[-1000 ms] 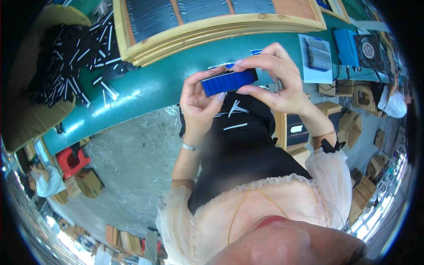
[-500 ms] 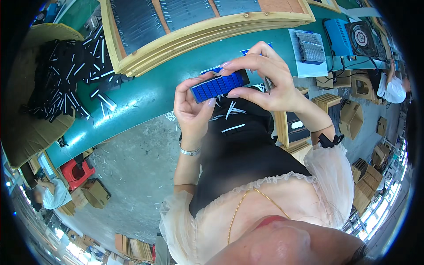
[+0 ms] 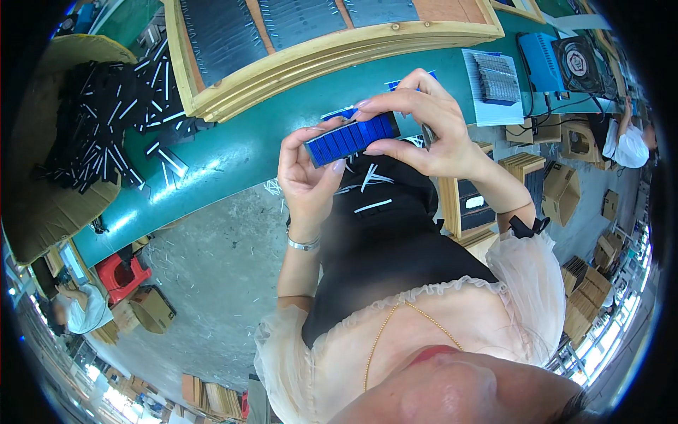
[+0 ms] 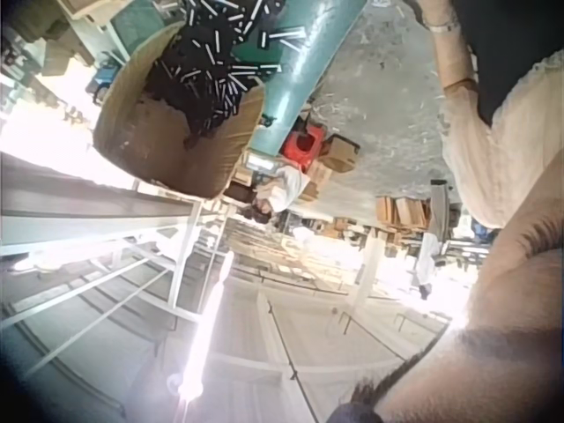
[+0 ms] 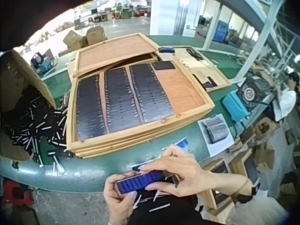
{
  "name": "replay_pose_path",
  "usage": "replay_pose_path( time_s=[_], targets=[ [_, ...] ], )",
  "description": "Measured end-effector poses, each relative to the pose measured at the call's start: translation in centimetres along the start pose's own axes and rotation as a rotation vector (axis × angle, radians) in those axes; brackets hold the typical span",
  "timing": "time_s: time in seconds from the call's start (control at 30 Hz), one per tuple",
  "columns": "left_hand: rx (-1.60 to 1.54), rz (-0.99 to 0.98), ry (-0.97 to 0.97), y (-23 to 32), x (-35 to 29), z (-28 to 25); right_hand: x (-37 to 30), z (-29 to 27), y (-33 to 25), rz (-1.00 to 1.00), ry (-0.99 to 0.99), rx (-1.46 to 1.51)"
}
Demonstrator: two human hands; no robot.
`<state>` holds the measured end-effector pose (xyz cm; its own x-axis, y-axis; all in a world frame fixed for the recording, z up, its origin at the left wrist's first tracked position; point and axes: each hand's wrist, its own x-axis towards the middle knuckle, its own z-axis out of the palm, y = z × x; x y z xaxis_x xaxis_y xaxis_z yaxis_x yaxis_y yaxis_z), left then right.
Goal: Assembling small blue rectangular components onto black strips at a factory workbench.
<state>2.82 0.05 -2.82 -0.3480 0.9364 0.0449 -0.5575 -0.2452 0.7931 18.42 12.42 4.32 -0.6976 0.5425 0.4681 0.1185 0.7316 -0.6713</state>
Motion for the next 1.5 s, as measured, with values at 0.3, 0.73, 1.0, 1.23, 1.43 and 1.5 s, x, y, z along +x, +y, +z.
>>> replay_pose_path(
  time_s=[0.3,0.73,1.0,1.23,1.43,1.5],
  targets=[
    [0.023,0.036,-0.020,0.4,0.1,0.0,-0.2,-0.2,0.0,0.001,-0.061,-0.112],
    [0.094,-0.173,0.104,3.6,0.7,-0.7,-0.5,-0.4,0.3,-0.058,-0.096,-0.187],
    [0.181,-0.147,0.111,3.5,0.4,-0.5,-0.6,-0.5,0.2,-0.054,-0.106,-0.172],
    [0.203,-0.158,0.159,3.7,0.3,0.0,-0.5,-0.6,0.0,-0.051,-0.112,-0.168],
    [0.176,-0.180,0.156,3.9,0.3,0.0,-0.5,-0.5,0.0,-0.055,-0.119,-0.163],
    [0.153,-0.195,0.154,4.2,0.4,0.4,-0.4,-0.5,0.0,-0.055,-0.117,-0.170]
  ],
)
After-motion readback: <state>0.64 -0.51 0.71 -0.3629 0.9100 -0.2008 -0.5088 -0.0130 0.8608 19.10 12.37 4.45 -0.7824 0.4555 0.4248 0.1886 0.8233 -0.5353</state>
